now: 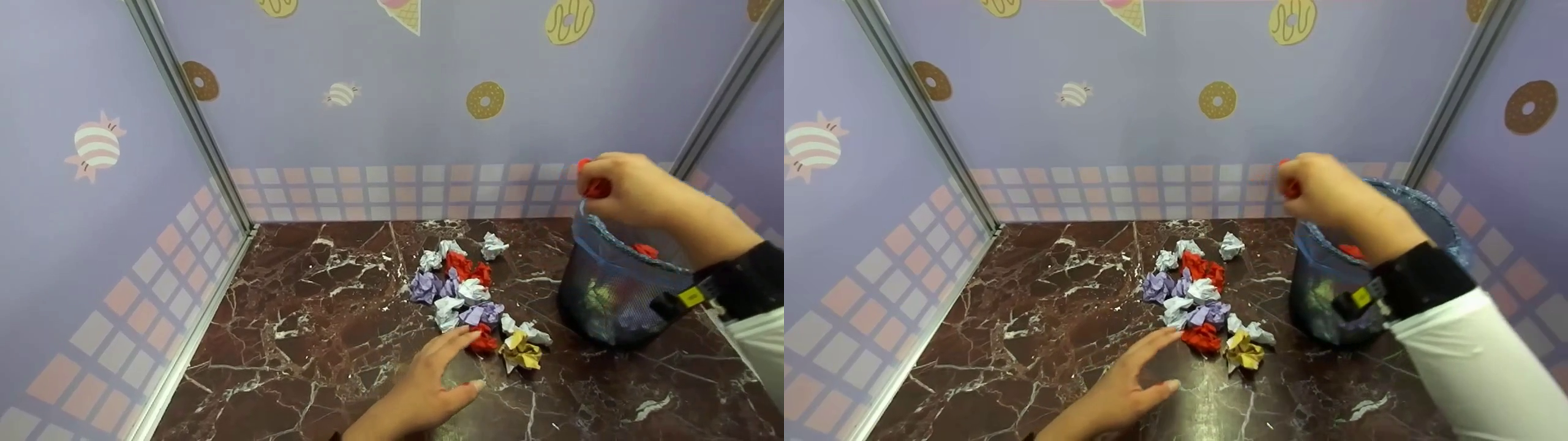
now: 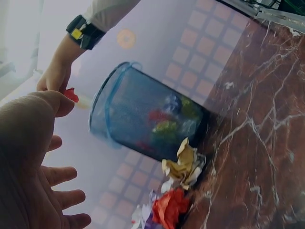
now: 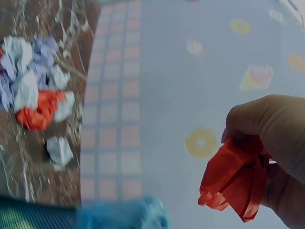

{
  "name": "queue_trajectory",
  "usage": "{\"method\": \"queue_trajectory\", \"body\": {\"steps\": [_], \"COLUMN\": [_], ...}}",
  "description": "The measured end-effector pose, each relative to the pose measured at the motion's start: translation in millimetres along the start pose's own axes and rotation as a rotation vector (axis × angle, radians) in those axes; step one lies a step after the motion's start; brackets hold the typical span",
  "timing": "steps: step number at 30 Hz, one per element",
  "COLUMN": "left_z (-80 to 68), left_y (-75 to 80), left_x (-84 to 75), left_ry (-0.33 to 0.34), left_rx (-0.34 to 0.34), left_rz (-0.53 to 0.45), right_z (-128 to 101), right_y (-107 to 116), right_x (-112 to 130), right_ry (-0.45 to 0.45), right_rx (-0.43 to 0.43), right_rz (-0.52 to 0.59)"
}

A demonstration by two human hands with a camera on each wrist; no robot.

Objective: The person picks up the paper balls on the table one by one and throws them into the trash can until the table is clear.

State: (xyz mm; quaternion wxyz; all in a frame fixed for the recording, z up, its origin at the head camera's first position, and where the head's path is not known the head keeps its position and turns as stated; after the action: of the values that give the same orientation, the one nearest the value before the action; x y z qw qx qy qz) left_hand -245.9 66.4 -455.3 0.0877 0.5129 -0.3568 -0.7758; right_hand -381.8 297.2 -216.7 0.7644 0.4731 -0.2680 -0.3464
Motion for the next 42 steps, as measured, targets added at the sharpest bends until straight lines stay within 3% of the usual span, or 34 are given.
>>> {"method": "queue_trajectory", "body": {"steps": [5, 11, 19, 32, 42], "left_z": [12.9, 30.8, 43.8, 38.5, 37.3], "left_y": [-15.2, -30.0, -47.5, -55.0, -49.7], "left_x": [-14.6, -31.1, -43.3, -47.0, -38.6], "left_ry": [-0.044, -0.091, -0.167, -0.231, -0.207], "left_rx": [0.060, 0.104, 0.144, 0.130, 0.118], "left_rz": [0.008, 0.081, 0.159, 0.208, 0.201], "right_z": [-8, -20, -50, -74, -71], "right_y": [11, 13, 4, -13, -16], "right_x": [-38, -92, -153, -181, -181], "right_ry": [-0.106, -0.303, -0.529, -0.574, -0.574], "right_rx": [0.026, 0.072, 0.121, 0.146, 0.146], "right_rz": [-0.043, -0.055, 0.036, 0.051, 0.078]}}
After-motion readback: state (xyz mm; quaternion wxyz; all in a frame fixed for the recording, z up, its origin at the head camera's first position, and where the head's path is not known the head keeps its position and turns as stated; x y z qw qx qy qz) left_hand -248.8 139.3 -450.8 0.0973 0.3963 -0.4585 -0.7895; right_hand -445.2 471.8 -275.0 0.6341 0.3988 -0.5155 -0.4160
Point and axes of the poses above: each hand's wrist, its own z-axis towards the middle knuckle, its own y-axis out of the back of the hand, x = y × z, the point moved 10 cm from there along z, towards the middle knuckle, and after that the axes turned 1 degree about -y, right-handed, at the moved point
